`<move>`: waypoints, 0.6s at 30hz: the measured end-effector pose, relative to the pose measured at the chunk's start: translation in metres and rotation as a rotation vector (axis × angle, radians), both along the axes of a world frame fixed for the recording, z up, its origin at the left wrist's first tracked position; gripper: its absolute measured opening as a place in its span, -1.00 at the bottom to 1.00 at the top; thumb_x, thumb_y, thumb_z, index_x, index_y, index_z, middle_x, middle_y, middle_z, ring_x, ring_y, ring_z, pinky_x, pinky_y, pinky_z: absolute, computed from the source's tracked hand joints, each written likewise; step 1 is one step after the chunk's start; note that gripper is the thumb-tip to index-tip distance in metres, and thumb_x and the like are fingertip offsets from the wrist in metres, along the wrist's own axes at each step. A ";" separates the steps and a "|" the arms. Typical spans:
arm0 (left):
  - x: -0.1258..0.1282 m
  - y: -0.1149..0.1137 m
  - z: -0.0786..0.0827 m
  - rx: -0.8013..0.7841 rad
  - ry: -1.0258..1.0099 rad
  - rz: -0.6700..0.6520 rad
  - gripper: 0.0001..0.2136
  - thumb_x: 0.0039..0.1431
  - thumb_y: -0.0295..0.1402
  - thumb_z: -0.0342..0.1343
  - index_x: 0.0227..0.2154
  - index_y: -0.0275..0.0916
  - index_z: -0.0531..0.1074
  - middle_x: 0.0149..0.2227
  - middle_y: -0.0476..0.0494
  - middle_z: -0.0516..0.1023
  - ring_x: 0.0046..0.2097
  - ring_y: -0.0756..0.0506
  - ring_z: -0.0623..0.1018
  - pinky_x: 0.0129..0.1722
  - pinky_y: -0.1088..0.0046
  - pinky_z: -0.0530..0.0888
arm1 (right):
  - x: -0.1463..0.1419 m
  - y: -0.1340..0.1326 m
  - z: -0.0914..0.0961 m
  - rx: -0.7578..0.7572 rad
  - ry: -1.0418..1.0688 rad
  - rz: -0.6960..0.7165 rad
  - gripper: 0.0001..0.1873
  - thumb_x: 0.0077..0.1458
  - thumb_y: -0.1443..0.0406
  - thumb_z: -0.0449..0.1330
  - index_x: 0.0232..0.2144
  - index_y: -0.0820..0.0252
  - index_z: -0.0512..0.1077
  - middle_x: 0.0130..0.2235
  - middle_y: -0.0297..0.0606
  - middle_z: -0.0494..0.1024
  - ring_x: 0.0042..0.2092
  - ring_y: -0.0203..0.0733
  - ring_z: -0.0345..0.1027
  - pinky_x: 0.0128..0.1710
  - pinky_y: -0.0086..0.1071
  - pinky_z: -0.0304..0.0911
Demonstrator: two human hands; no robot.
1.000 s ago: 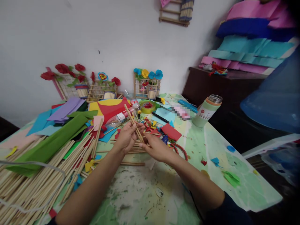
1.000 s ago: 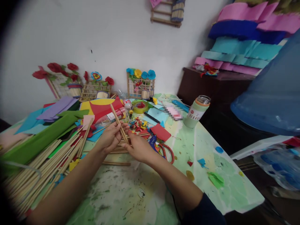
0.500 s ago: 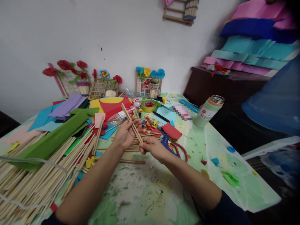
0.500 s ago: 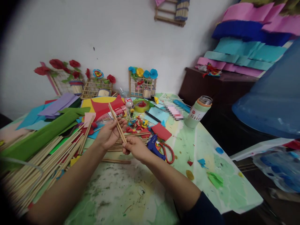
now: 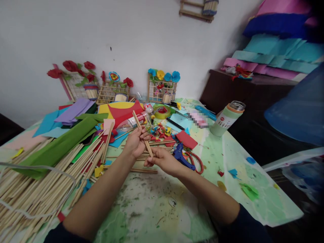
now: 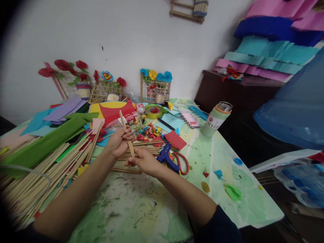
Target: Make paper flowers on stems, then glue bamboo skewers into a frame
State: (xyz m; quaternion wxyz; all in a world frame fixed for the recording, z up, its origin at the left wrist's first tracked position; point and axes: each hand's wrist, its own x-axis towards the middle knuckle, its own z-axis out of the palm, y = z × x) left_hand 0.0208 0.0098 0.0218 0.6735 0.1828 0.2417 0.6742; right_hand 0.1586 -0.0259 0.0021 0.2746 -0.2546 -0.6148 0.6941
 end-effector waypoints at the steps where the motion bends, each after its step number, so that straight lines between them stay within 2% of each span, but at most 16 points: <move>1: 0.000 0.000 0.000 0.008 -0.007 -0.006 -0.82 0.19 -0.63 -0.15 -0.45 -0.33 0.27 -0.59 0.09 0.17 -0.65 0.17 0.17 -0.65 0.66 0.19 | -0.001 0.000 -0.001 0.002 -0.001 -0.009 -0.92 -0.04 0.36 0.11 -0.39 0.22 0.30 -0.47 -0.34 0.46 -0.43 -0.34 0.30 -0.37 -0.43 0.17; 5: 0.002 -0.001 0.003 0.045 -0.017 -0.030 -0.83 0.18 -0.64 -0.15 -0.43 -0.32 0.27 -0.59 0.09 0.16 -0.65 0.17 0.15 -0.65 0.67 0.17 | -0.003 -0.001 -0.002 -0.005 0.017 -0.042 -0.88 -0.05 0.33 0.15 -0.38 0.21 0.30 -0.49 -0.35 0.46 -0.45 -0.33 0.31 -0.38 -0.43 0.18; 9: 0.005 -0.003 0.004 0.084 0.012 0.012 -0.82 0.16 -0.66 -0.14 -0.43 -0.31 0.27 -0.59 0.11 0.15 -0.65 0.16 0.14 -0.65 0.68 0.16 | -0.001 -0.001 -0.002 -0.005 0.037 -0.045 -0.80 -0.07 0.22 0.21 -0.43 0.22 0.30 -0.51 -0.34 0.46 -0.47 -0.33 0.32 -0.40 -0.43 0.19; 14: 0.011 -0.009 0.005 0.132 0.066 0.017 -0.88 0.14 -0.62 -0.08 -0.41 -0.31 0.28 -0.58 0.10 0.18 -0.65 0.16 0.15 -0.64 0.68 0.16 | -0.001 0.001 -0.008 -0.079 0.037 -0.123 -0.65 0.00 0.04 0.13 -0.45 0.24 0.32 -0.61 -0.36 0.44 -0.59 -0.37 0.24 -0.49 -0.44 0.19; 18: 0.012 -0.014 0.009 0.158 0.165 0.098 -0.91 0.14 -0.56 -0.03 -0.34 -0.28 0.31 -0.53 0.06 0.26 -0.62 0.15 0.21 -0.61 0.67 0.22 | -0.006 -0.003 -0.014 -0.101 0.033 -0.155 -0.65 -0.03 0.04 0.15 -0.48 0.23 0.32 -0.63 -0.37 0.46 -0.60 -0.37 0.26 -0.51 -0.46 0.19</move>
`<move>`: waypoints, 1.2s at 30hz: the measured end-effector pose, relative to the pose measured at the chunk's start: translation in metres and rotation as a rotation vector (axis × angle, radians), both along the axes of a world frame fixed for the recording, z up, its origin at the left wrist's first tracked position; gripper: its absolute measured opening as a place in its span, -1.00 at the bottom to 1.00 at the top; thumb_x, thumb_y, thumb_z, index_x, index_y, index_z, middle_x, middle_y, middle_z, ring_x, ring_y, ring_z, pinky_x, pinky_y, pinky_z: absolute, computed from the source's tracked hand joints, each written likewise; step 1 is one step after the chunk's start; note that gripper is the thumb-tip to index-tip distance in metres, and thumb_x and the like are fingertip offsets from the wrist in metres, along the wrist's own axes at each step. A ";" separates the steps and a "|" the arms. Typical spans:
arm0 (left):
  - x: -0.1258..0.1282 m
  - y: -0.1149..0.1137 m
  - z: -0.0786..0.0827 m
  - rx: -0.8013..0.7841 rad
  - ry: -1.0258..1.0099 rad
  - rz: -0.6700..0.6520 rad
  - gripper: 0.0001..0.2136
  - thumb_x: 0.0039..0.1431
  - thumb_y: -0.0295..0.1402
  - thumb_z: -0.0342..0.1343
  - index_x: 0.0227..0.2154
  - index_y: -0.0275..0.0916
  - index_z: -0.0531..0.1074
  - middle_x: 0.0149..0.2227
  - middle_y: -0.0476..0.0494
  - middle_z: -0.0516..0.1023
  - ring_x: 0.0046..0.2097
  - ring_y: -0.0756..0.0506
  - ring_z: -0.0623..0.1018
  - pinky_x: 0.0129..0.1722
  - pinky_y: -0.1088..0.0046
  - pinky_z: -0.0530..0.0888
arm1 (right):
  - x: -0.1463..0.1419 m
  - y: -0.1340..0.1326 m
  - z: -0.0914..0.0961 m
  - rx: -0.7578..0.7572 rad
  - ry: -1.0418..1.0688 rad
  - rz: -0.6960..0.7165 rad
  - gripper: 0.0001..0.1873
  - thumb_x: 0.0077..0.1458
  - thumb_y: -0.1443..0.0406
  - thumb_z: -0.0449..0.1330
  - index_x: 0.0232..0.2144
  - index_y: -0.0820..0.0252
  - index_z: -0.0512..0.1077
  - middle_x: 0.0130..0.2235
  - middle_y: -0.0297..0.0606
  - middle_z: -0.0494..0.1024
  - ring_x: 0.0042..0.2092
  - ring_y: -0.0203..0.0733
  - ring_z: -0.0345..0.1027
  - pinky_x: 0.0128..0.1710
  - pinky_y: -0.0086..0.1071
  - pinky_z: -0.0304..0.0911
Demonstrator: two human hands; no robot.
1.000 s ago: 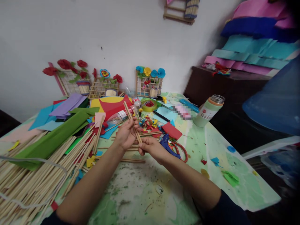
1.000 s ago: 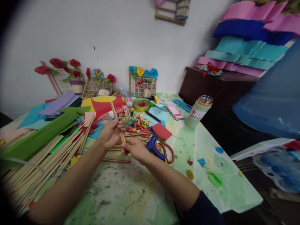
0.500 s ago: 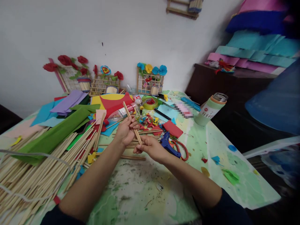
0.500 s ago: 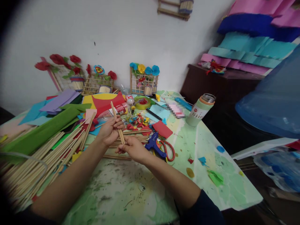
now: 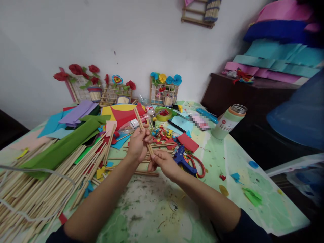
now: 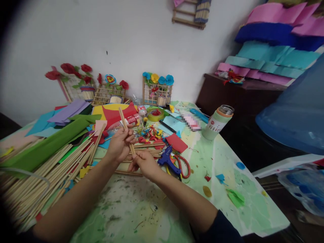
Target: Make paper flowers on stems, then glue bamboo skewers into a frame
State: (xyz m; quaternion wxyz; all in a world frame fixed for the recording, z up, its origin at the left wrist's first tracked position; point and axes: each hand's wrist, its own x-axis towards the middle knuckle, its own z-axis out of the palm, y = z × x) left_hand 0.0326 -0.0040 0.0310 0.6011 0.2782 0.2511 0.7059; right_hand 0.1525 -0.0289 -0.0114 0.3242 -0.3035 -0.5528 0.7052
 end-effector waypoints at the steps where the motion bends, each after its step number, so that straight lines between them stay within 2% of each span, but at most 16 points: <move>1: 0.000 -0.001 0.002 0.009 0.022 0.038 -0.91 0.15 -0.55 -0.03 -0.33 -0.26 0.31 -0.51 0.05 0.27 -0.62 0.15 0.22 -0.60 0.66 0.24 | -0.002 -0.002 0.000 -0.010 -0.007 0.009 -0.67 -0.02 0.05 0.15 -0.48 0.23 0.31 -0.63 -0.37 0.46 -0.59 -0.37 0.27 -0.51 -0.46 0.19; 6: -0.002 -0.003 0.006 0.015 0.110 0.185 -0.92 0.14 -0.50 0.01 -0.33 -0.20 0.32 -0.51 0.06 0.29 -0.64 0.15 0.22 -0.70 0.71 0.15 | -0.010 -0.014 -0.001 -0.089 -0.057 0.088 -0.79 0.09 0.18 0.08 -0.48 0.21 0.30 -0.64 -0.42 0.44 -0.59 -0.38 0.30 -0.49 -0.49 0.21; 11: -0.002 -0.004 0.004 -0.010 0.131 0.170 -0.96 0.17 -0.42 0.02 -0.32 -0.21 0.34 -0.58 0.11 0.23 -0.69 0.17 0.14 -0.75 0.74 0.08 | -0.014 -0.018 -0.005 -0.056 -0.113 0.083 -0.83 0.13 0.29 0.04 -0.50 0.19 0.27 -0.65 -0.44 0.41 -0.59 -0.38 0.28 -0.49 -0.50 0.22; 16: -0.010 0.000 0.005 -0.100 -0.046 0.072 -0.77 0.28 -0.35 -0.18 -0.38 -0.28 0.34 -0.63 0.07 0.23 -0.71 0.15 0.17 -0.77 0.72 0.14 | -0.016 -0.019 -0.006 -0.047 -0.104 0.066 -0.83 0.14 0.33 0.01 -0.50 0.19 0.26 -0.65 -0.44 0.41 -0.60 -0.38 0.27 -0.50 -0.49 0.21; 20: -0.013 0.004 0.006 -0.303 -0.271 -0.038 -0.74 0.26 -0.55 -0.24 -0.47 -0.34 0.30 -0.61 0.03 0.30 -0.67 0.19 0.29 -0.68 0.80 0.29 | -0.016 -0.020 -0.005 -0.054 -0.067 0.047 -0.81 0.15 0.29 0.01 -0.50 0.19 0.26 -0.65 -0.44 0.41 -0.60 -0.37 0.27 -0.49 -0.47 0.21; 22: -0.011 0.006 0.005 -0.372 -0.265 0.008 -0.75 0.21 -0.62 -0.21 -0.47 -0.35 0.31 -0.58 -0.01 0.38 -0.61 0.17 0.39 -0.57 0.77 0.41 | -0.016 -0.020 -0.005 -0.077 -0.042 0.041 -0.81 0.14 0.27 0.02 -0.49 0.19 0.26 -0.64 -0.43 0.42 -0.60 -0.36 0.27 -0.49 -0.48 0.21; 25: -0.009 0.006 0.004 -0.330 -0.192 0.097 -0.78 0.24 -0.52 -0.16 -0.45 -0.35 0.35 -0.53 -0.07 0.47 -0.50 0.08 0.50 -0.41 0.59 0.53 | -0.016 -0.019 -0.004 -0.112 -0.017 0.036 -0.82 0.14 0.26 0.01 -0.48 0.19 0.26 -0.65 -0.43 0.42 -0.61 -0.37 0.27 -0.51 -0.50 0.19; 28: -0.010 0.005 0.004 -0.207 -0.085 0.095 -0.77 0.26 -0.37 -0.13 -0.40 -0.33 0.38 -0.50 -0.08 0.48 -0.49 0.05 0.50 -0.40 0.51 0.53 | -0.017 -0.019 -0.007 -0.102 -0.029 0.038 -0.82 0.16 0.28 -0.01 -0.48 0.19 0.25 -0.64 -0.43 0.42 -0.61 -0.38 0.26 -0.52 -0.51 0.19; 32: -0.011 0.001 0.009 -0.040 0.141 0.186 -0.96 0.13 -0.46 0.06 -0.40 -0.27 0.39 -0.48 -0.04 0.46 -0.46 0.04 0.49 -0.36 0.50 0.49 | -0.016 -0.019 -0.014 0.054 -0.114 0.048 -0.81 0.17 0.28 -0.02 -0.48 0.17 0.25 -0.61 -0.41 0.42 -0.56 -0.36 0.29 -0.48 -0.49 0.22; 36: -0.005 -0.012 0.022 0.051 0.203 0.179 -0.94 0.11 -0.44 0.10 -0.46 -0.28 0.40 -0.42 -0.06 0.45 -0.40 0.04 0.49 -0.34 0.55 0.44 | -0.009 -0.017 -0.013 0.419 -0.323 -0.004 -0.75 0.19 0.30 -0.05 -0.51 0.18 0.29 -0.51 -0.33 0.48 -0.45 -0.31 0.35 -0.38 -0.45 0.20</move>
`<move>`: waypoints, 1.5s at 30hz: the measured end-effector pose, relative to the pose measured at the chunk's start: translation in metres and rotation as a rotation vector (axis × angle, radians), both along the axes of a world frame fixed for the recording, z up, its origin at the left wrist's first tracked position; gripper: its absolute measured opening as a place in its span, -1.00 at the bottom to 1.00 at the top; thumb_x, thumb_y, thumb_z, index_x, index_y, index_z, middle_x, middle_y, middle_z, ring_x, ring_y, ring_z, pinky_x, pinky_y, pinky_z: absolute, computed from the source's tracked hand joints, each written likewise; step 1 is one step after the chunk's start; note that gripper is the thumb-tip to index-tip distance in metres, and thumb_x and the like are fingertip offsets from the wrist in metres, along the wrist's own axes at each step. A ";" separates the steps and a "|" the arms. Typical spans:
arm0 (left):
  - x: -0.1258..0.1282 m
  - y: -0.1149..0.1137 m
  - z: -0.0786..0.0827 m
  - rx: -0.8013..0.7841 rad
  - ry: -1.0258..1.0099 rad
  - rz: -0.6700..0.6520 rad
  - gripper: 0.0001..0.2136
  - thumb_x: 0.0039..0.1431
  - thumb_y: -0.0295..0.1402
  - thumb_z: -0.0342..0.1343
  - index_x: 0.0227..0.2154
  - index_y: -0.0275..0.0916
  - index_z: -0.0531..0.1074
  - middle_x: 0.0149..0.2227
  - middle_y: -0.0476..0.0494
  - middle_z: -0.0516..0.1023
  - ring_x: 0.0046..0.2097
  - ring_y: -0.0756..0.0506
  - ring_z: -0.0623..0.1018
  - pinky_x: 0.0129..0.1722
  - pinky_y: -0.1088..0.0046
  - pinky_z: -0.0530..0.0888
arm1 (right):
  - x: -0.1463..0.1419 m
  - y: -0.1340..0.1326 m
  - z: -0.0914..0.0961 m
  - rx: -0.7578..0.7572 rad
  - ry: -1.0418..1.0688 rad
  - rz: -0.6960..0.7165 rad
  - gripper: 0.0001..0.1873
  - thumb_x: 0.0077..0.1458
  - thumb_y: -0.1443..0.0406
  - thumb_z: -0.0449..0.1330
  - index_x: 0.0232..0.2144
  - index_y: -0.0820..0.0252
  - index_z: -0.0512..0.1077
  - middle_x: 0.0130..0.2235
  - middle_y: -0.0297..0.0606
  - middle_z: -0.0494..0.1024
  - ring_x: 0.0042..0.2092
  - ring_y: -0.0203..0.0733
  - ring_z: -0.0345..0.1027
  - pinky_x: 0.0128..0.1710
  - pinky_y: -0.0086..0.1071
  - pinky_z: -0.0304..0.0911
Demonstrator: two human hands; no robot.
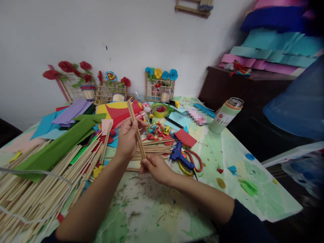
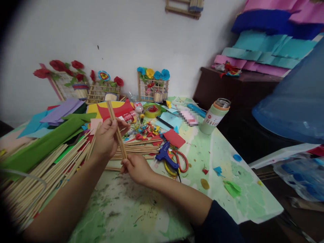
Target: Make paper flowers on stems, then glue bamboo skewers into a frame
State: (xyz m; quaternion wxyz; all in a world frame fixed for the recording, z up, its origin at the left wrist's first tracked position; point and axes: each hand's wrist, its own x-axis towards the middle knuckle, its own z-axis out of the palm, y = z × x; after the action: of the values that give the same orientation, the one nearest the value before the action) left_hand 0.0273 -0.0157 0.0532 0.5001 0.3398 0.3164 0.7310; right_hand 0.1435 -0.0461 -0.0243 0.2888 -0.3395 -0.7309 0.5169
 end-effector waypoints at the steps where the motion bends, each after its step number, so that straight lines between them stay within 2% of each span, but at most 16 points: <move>1: 0.003 -0.004 0.003 0.014 0.010 -0.031 -0.93 0.11 -0.43 0.10 -0.46 -0.27 0.40 -0.42 -0.05 0.44 -0.43 0.05 0.47 -0.37 0.56 0.43 | 0.003 0.001 0.001 0.118 -0.079 -0.026 -0.75 0.19 0.32 -0.05 -0.51 0.18 0.31 -0.48 -0.31 0.49 -0.43 -0.29 0.35 -0.37 -0.45 0.18; 4: 0.010 -0.015 0.007 0.061 0.031 -0.111 -0.88 0.16 -0.37 0.05 -0.46 -0.27 0.38 -0.53 0.00 0.36 -0.55 0.09 0.35 -0.51 0.60 0.36 | 0.009 0.006 0.003 0.402 -0.308 -0.096 -0.82 0.16 0.36 -0.03 -0.41 0.19 0.36 -0.42 -0.26 0.52 -0.38 -0.24 0.35 -0.38 -0.43 0.11; 6: 0.014 -0.016 0.003 0.100 0.003 -0.106 -0.83 0.18 -0.33 0.03 -0.49 -0.26 0.35 -0.62 0.05 0.24 -0.62 0.11 0.23 -0.61 0.65 0.26 | 0.010 0.010 0.002 0.491 -0.436 -0.107 -0.83 0.16 0.35 -0.02 -0.33 0.20 0.38 -0.39 -0.24 0.53 -0.37 -0.22 0.36 -0.39 -0.42 0.08; 10: 0.019 -0.007 -0.020 0.095 -0.104 -0.075 -0.79 0.17 -0.31 0.05 -0.55 -0.25 0.28 -0.66 0.10 0.08 -0.65 0.13 0.11 -0.67 0.69 0.13 | 0.013 0.022 0.006 0.575 -0.638 -0.054 -0.79 0.18 0.29 -0.02 -0.33 0.21 0.40 -0.36 -0.16 0.54 -0.35 -0.18 0.36 -0.38 -0.40 0.08; 14: 0.025 0.001 -0.050 0.018 -0.111 -0.170 -0.81 0.13 -0.33 0.10 -0.55 -0.24 0.30 -0.65 0.09 0.11 -0.63 0.12 0.14 -0.64 0.70 0.17 | 0.037 0.034 0.031 0.692 -0.692 -0.087 -0.74 0.17 0.20 0.02 -0.33 0.26 0.41 -0.28 -0.04 0.51 -0.23 -0.08 0.34 -0.27 -0.33 0.11; 17: 0.030 0.004 -0.064 -0.051 -0.075 -0.265 -0.86 0.12 -0.37 0.11 -0.51 -0.23 0.33 -0.65 0.09 0.14 -0.63 0.12 0.15 -0.65 0.71 0.16 | 0.072 0.039 0.052 0.698 -0.699 -0.218 -0.69 0.22 0.16 -0.05 -0.27 0.22 0.40 -0.30 -0.12 0.50 -0.20 -0.12 0.32 -0.24 -0.35 0.10; 19: 0.029 0.006 -0.065 -0.049 -0.067 -0.265 -0.89 0.13 -0.37 0.09 -0.48 -0.23 0.35 -0.65 0.10 0.13 -0.63 0.12 0.15 -0.66 0.71 0.15 | 0.096 0.037 0.058 0.677 -0.751 -0.302 -0.68 0.23 0.15 -0.08 -0.28 0.22 0.39 -0.32 -0.16 0.49 -0.22 -0.14 0.31 -0.25 -0.35 0.09; 21: 0.026 0.009 -0.058 -0.023 -0.070 -0.222 -0.91 0.15 -0.36 0.08 -0.45 -0.23 0.35 -0.65 0.10 0.12 -0.64 0.13 0.15 -0.67 0.72 0.13 | 0.115 0.031 0.055 0.642 -0.845 -0.342 -0.68 0.17 0.10 0.00 -0.31 0.22 0.39 -0.31 -0.14 0.48 -0.22 -0.11 0.30 -0.27 -0.34 0.09; 24: 0.019 0.009 -0.042 -0.058 -0.104 -0.206 -0.91 0.16 -0.35 0.06 -0.42 -0.23 0.33 -0.65 0.12 0.13 -0.67 0.15 0.11 -0.71 0.73 0.07 | 0.129 0.017 0.040 0.579 -0.961 -0.311 -0.59 0.01 0.01 0.15 -0.29 0.25 0.38 -0.26 -0.09 0.47 -0.19 -0.04 0.29 -0.22 -0.30 0.12; 26: 0.015 0.002 -0.035 -0.173 -0.152 -0.273 -0.91 0.17 -0.37 0.04 -0.42 -0.25 0.31 -0.64 0.13 0.13 -0.70 0.16 0.08 -0.74 0.73 0.04 | 0.131 0.009 0.028 0.563 -1.014 -0.323 -0.59 -0.03 0.03 0.17 -0.28 0.26 0.37 -0.23 -0.06 0.46 -0.16 -0.01 0.29 -0.21 -0.28 0.14; 28: 0.013 -0.008 -0.035 -0.329 -0.190 -0.351 -0.91 0.18 -0.38 0.02 -0.42 -0.27 0.30 -0.64 0.14 0.11 -0.71 0.17 0.05 -0.76 0.73 0.02 | 0.129 0.004 0.017 0.543 -1.052 -0.318 -0.61 -0.05 0.08 0.19 -0.26 0.27 0.37 -0.22 -0.04 0.46 -0.15 0.02 0.30 -0.20 -0.27 0.15; 33: 0.012 -0.040 -0.062 -0.623 -0.191 -0.425 -0.92 0.20 -0.42 -0.04 -0.38 -0.30 0.30 -0.63 0.15 0.09 -0.71 0.18 0.05 -0.76 0.74 -0.02 | 0.118 0.005 0.004 0.570 -1.049 -0.314 -0.65 0.01 0.18 0.13 -0.20 0.31 0.36 -0.19 -0.02 0.46 -0.11 0.03 0.29 -0.12 -0.25 0.13; 37: 0.010 -0.053 -0.079 -0.643 -0.105 -0.395 -0.91 0.20 -0.41 -0.05 -0.37 -0.30 0.30 -0.64 0.13 0.12 -0.71 0.18 0.06 -0.74 0.73 0.01 | 0.110 0.010 0.003 0.540 -1.086 -0.361 -0.69 0.06 0.15 0.08 -0.28 0.31 0.37 -0.24 -0.02 0.48 -0.14 0.03 0.30 -0.14 -0.25 0.13; 41: 0.009 -0.055 -0.084 -0.624 -0.055 -0.380 -0.92 0.18 -0.41 -0.03 -0.39 -0.31 0.29 -0.63 0.11 0.18 -0.69 0.18 0.10 -0.72 0.71 0.08 | 0.117 0.006 0.014 0.511 -1.045 -0.425 -0.70 0.10 0.18 0.04 -0.26 0.33 0.37 -0.24 0.01 0.47 -0.13 0.02 0.30 -0.14 -0.26 0.13; 43: 0.010 -0.057 -0.085 -0.622 -0.052 -0.393 -0.93 0.16 -0.40 0.00 -0.38 -0.31 0.30 -0.63 0.10 0.19 -0.68 0.18 0.10 -0.72 0.71 0.08 | 0.122 0.002 0.020 0.499 -0.918 -0.502 -0.69 0.12 0.18 0.00 -0.25 0.32 0.37 -0.25 -0.01 0.47 -0.14 0.01 0.30 -0.16 -0.25 0.15; 45: 0.013 -0.060 -0.088 -0.630 -0.049 -0.408 -0.92 0.14 -0.39 0.02 -0.37 -0.31 0.30 -0.63 0.11 0.20 -0.68 0.18 0.09 -0.72 0.71 0.06 | 0.124 -0.004 0.020 0.469 -0.666 -0.545 -0.65 0.16 0.15 -0.06 -0.27 0.29 0.37 -0.30 -0.08 0.46 -0.21 -0.05 0.32 -0.21 -0.27 0.18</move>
State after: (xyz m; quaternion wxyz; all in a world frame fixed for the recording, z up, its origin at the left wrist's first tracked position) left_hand 0.0400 -0.0759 -0.0345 0.7229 0.2078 0.4394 0.4911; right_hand 0.2677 -0.0499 -0.0042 0.2329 -0.5911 -0.7648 0.1072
